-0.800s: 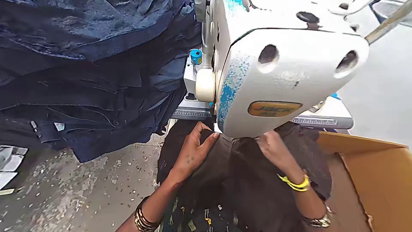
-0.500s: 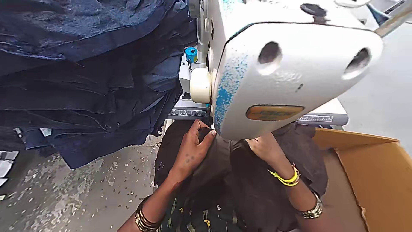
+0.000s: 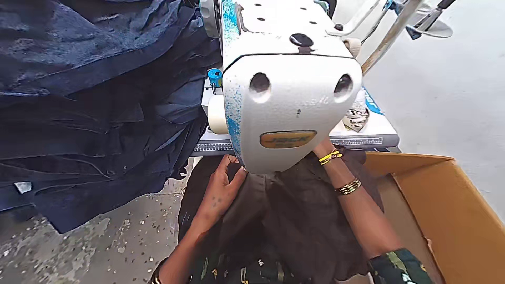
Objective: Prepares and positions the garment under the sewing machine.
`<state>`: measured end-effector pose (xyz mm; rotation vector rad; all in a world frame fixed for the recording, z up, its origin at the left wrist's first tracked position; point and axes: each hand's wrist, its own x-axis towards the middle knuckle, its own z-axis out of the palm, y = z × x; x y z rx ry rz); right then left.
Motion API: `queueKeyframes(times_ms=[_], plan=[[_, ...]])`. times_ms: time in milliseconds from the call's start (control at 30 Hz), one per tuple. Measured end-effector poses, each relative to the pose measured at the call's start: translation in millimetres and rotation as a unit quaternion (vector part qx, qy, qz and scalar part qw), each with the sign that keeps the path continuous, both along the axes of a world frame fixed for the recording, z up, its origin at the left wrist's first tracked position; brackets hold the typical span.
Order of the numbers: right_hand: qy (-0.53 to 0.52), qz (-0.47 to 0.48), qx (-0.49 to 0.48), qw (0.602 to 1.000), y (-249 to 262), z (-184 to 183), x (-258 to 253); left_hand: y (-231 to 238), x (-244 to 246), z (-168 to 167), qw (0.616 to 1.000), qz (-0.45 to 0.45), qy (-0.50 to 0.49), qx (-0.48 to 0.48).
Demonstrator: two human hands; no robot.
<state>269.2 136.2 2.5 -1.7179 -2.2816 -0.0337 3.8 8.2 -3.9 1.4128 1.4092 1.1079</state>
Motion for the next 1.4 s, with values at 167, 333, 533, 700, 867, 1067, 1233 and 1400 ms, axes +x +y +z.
queueKeyframes(times_ms=[167,333,533,700,867,1067,1233,1400], plan=[[-0.03,0.006,0.086,0.996,2.3,-21.0,8.0,-2.8,1.4,-2.1,1.0,0.007,-0.012,0.008],[0.189,-0.006,0.164,0.968,-36.2,-12.7,24.1,-1.0,0.4,-1.9,1.0,0.012,0.009,-0.005],[0.249,0.022,0.155,0.956,-62.9,21.4,2.3,6.6,1.6,-6.3,0.999,0.023,0.04,0.008],[0.121,0.248,0.298,0.914,-86.7,11.3,-38.0,-37.8,-2.8,7.2,0.925,-0.202,0.114,0.3],[0.095,0.289,0.281,0.91,-88.1,15.6,-65.8,-45.1,-3.2,6.6,0.933,-0.258,0.04,0.249],[0.366,0.312,-0.075,0.874,-122.3,11.7,-47.8,-33.0,-61.2,19.2,0.981,-0.102,0.018,0.164],[0.362,0.108,-0.061,0.924,-97.8,3.3,14.7,-8.4,-114.2,5.0,0.998,0.036,0.056,0.011],[0.369,0.044,-0.035,0.928,-89.9,0.7,46.3,3.8,-92.6,5.4,0.994,0.052,0.096,0.02]])
